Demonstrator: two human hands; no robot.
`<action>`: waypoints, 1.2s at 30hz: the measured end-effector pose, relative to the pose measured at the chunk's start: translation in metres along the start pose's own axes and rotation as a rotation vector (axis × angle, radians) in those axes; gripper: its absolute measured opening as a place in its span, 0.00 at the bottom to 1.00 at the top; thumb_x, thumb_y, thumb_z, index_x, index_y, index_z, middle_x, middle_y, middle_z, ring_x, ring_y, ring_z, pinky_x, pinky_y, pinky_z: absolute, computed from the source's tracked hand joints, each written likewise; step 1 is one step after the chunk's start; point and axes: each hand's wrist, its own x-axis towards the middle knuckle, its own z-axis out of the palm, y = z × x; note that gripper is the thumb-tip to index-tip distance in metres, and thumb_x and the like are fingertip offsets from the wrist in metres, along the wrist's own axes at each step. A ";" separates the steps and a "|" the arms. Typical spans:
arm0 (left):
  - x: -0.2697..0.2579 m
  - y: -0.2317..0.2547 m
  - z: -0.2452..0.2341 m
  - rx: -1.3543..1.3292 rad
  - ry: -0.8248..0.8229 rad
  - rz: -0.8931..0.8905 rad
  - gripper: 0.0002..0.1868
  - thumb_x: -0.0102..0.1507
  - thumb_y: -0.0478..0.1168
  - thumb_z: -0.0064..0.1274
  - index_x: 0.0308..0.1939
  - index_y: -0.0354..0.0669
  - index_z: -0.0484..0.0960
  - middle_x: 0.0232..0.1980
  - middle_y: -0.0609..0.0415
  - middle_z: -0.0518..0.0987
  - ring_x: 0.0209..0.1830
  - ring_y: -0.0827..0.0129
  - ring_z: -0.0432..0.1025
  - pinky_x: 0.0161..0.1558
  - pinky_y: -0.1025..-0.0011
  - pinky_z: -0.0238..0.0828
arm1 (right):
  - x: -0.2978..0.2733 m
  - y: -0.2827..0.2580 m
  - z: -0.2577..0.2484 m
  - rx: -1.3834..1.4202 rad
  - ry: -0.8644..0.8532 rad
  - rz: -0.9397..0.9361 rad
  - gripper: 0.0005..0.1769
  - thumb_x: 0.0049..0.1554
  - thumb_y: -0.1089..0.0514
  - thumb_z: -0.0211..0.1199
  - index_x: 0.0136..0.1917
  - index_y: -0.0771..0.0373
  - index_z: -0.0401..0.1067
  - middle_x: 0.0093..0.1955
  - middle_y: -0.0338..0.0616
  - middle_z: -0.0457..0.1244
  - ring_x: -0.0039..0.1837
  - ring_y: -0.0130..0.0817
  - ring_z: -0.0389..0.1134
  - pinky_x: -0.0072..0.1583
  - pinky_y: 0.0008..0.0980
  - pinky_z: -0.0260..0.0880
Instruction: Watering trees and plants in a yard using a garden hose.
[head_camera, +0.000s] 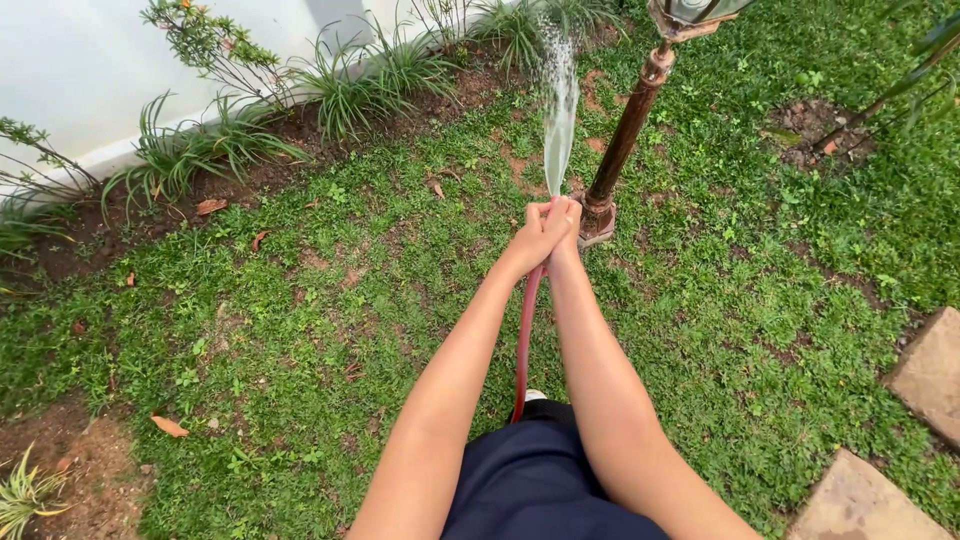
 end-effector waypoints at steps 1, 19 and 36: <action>-0.001 0.010 0.000 0.001 0.002 0.003 0.45 0.60 0.67 0.50 0.69 0.42 0.56 0.60 0.35 0.78 0.56 0.54 0.78 0.55 0.60 0.74 | 0.009 0.004 -0.001 0.001 -0.002 -0.003 0.14 0.66 0.45 0.51 0.50 0.57 0.58 0.36 0.34 0.56 0.33 0.24 0.57 0.33 0.31 0.58; 0.036 0.014 0.012 0.054 -0.003 0.024 0.42 0.64 0.60 0.50 0.72 0.41 0.53 0.61 0.29 0.76 0.57 0.52 0.78 0.53 0.62 0.75 | 0.038 -0.011 0.003 0.002 0.018 0.041 0.12 0.66 0.47 0.48 0.51 0.56 0.58 0.30 0.35 0.55 0.27 0.25 0.54 0.28 0.30 0.51; 0.044 0.017 0.013 0.079 -0.008 0.066 0.40 0.63 0.58 0.50 0.71 0.43 0.53 0.66 0.34 0.73 0.63 0.49 0.74 0.62 0.58 0.69 | 0.028 -0.029 0.002 0.010 -0.062 -0.061 0.12 0.67 0.45 0.49 0.48 0.54 0.58 0.31 0.31 0.51 0.28 0.21 0.53 0.29 0.27 0.48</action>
